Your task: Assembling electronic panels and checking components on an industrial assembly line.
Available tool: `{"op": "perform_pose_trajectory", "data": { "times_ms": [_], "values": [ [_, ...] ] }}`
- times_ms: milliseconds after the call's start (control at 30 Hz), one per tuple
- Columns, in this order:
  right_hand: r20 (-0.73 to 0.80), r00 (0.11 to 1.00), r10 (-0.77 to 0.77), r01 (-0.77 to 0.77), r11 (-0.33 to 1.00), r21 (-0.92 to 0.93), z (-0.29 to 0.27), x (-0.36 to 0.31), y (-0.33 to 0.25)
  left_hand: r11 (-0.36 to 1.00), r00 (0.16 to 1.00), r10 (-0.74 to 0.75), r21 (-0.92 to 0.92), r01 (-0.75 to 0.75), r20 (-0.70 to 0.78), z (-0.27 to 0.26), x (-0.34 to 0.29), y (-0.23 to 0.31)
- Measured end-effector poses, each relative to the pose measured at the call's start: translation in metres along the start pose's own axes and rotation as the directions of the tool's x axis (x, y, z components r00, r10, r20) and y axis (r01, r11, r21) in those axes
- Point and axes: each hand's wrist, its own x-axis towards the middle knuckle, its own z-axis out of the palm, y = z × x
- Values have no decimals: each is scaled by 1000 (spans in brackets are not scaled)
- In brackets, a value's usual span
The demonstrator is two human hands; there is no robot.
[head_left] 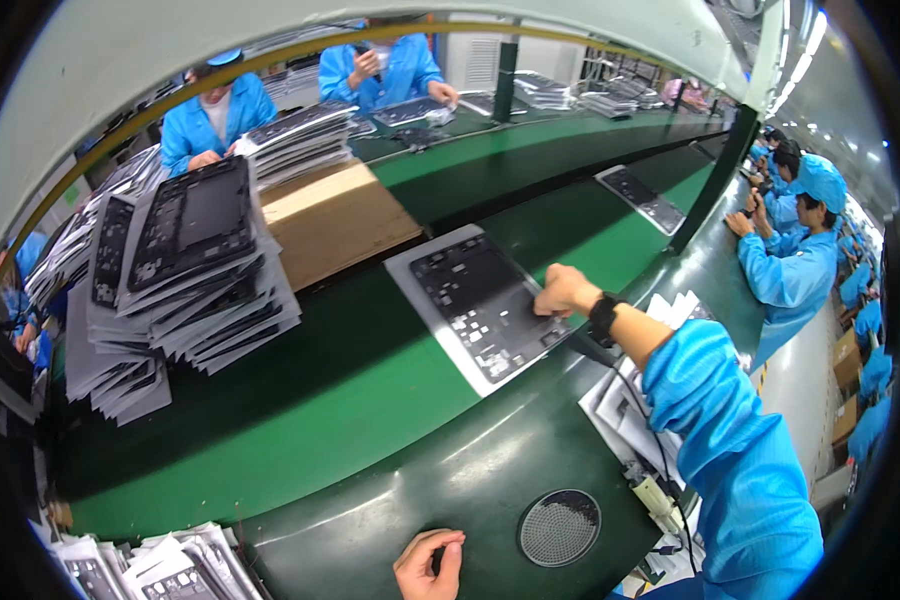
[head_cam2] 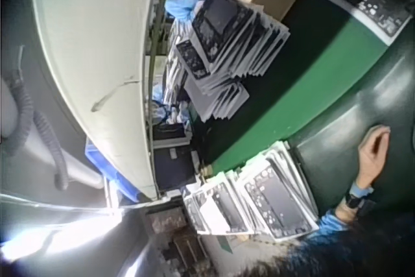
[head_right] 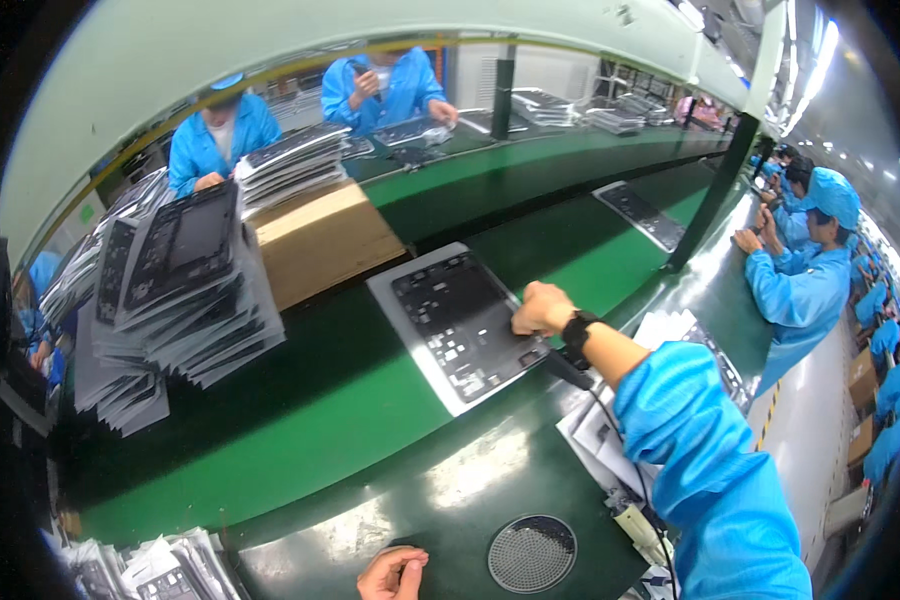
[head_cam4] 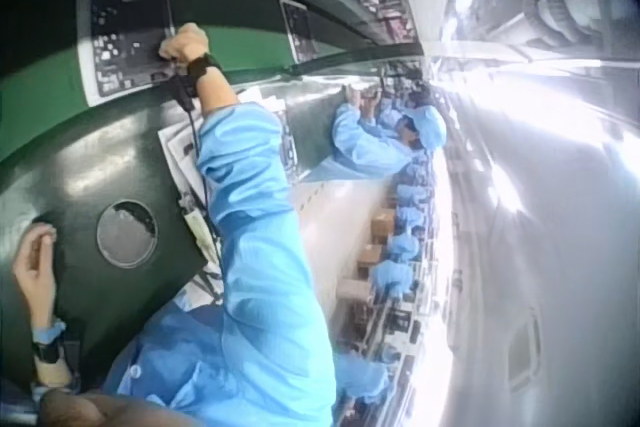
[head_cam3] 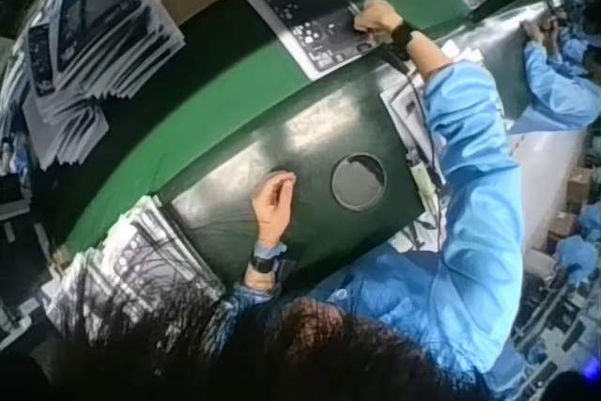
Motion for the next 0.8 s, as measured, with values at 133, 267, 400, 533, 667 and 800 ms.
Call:
{"op": "perform_pose_trajectory", "data": {
  "times_ms": [133, 267, 400, 533, 667, 800],
  "values": [
    [110, 994, -23, 0, 980, 201, -7, -5, 1, 1000, 1000, 31, 0, -31, 2, -1, 2, -5],
    [272, 950, -156, -53, 777, 628, -7, -22, 6, 995, 998, 52, -81, -50, 25, -2, 4, -5],
    [276, 894, -354, -103, 438, 893, 8, -72, 0, 960, 994, -104, -264, 92, -34, -1, 0, -4],
    [311, 845, -435, -151, 364, 919, 10, -159, -7, 793, 959, -249, -596, 123, -133, -6, -4, 6],
    [321, 749, -579, -171, 300, 939, 50, -240, 19, 274, 949, -291, -940, 202, 119, -40, -34, 28],
    [371, 654, -660, -191, 331, 924, 80, -347, 43, 793, 908, -418, -490, 361, -8, -70, -116, 30]
  ]
}}
